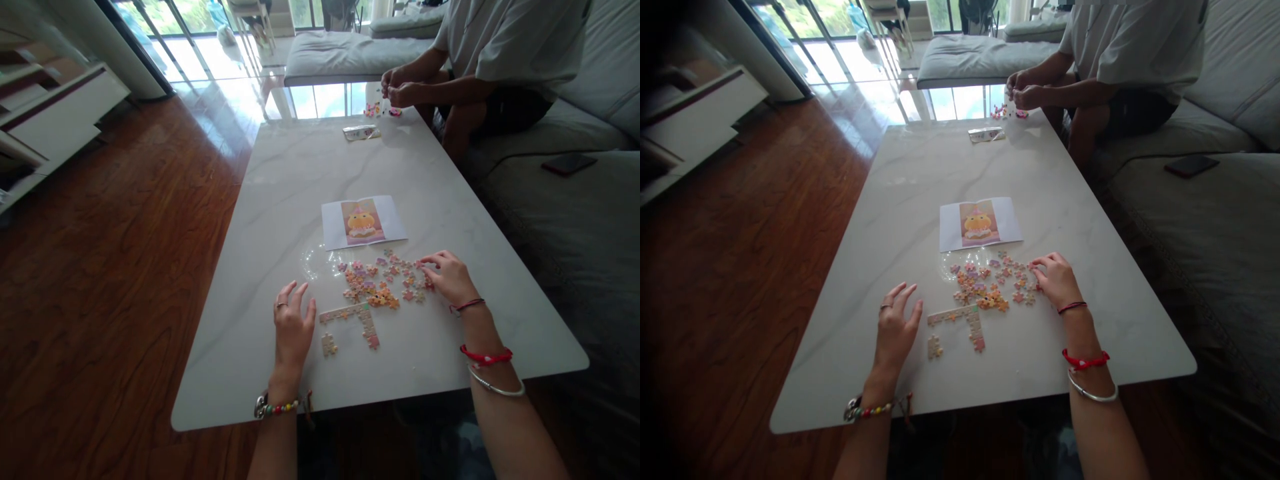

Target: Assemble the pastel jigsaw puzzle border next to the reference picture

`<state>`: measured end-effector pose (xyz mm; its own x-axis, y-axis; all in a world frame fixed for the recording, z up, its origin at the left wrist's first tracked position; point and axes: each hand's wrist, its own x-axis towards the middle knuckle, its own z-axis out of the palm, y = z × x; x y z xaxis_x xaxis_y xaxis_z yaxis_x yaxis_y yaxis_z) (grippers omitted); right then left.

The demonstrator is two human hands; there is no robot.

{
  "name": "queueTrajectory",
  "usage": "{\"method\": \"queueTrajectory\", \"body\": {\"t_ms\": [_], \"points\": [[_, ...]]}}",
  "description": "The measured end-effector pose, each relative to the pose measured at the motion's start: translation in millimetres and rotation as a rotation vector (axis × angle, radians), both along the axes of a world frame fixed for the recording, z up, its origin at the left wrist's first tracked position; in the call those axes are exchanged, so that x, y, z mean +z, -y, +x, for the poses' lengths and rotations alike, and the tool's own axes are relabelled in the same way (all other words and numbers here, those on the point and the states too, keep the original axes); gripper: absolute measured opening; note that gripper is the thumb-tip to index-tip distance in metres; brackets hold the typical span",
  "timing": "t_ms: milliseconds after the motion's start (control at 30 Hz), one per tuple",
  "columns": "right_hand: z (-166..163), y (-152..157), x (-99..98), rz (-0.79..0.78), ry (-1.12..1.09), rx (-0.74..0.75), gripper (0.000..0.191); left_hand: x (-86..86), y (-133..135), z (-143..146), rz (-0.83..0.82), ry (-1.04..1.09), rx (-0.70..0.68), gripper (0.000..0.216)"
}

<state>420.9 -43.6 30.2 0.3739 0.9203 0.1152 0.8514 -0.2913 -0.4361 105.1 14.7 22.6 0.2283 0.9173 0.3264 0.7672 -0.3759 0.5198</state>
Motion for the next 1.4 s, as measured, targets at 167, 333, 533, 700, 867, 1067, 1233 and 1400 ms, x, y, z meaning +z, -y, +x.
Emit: {"method": "queueTrajectory", "body": {"t_ms": [167,333,533,700,867,1067,1233,1400], "points": [[-14.9,-9.0,-6.8,0.009,0.048,0.024,0.023,-0.6,0.9,1.2,-0.004,-0.037,0.004,0.031],[-18.7,-12.2,-10.3,0.000,0.046,0.015,0.021,-2.2,0.0,0.5,0.008,-0.034,-0.006,0.031],[-7.1,-3.0,0.2,0.015,0.030,-0.035,0.017,-1.3,0.0,0.5,0.006,-0.046,-0.007,0.031],[-14.4,3.1,18.1,0.003,-0.036,0.077,0.014,-2.4,0.4,1.9,0.003,-0.049,-0.005,0.031],[-51.2,-5.7,19.1,-0.011,-0.090,0.283,0.010,-0.7,3.2,8.7,-0.012,-0.041,-0.032,0.030],[-103.7,-12.6,14.9,-0.027,-0.072,0.497,0.013,6.0,14.1,26.7,-0.058,-0.177,-0.317,0.028],[-126.8,-12.7,13.3,-0.080,0.068,0.484,0.017,5.0,19.0,30.6,-0.070,-0.287,-0.304,0.030],[-113.3,-13.7,9.6,-0.090,0.059,0.443,0.017,3.5,16.6,25.4,-0.090,-0.304,-0.240,0.031]]}}
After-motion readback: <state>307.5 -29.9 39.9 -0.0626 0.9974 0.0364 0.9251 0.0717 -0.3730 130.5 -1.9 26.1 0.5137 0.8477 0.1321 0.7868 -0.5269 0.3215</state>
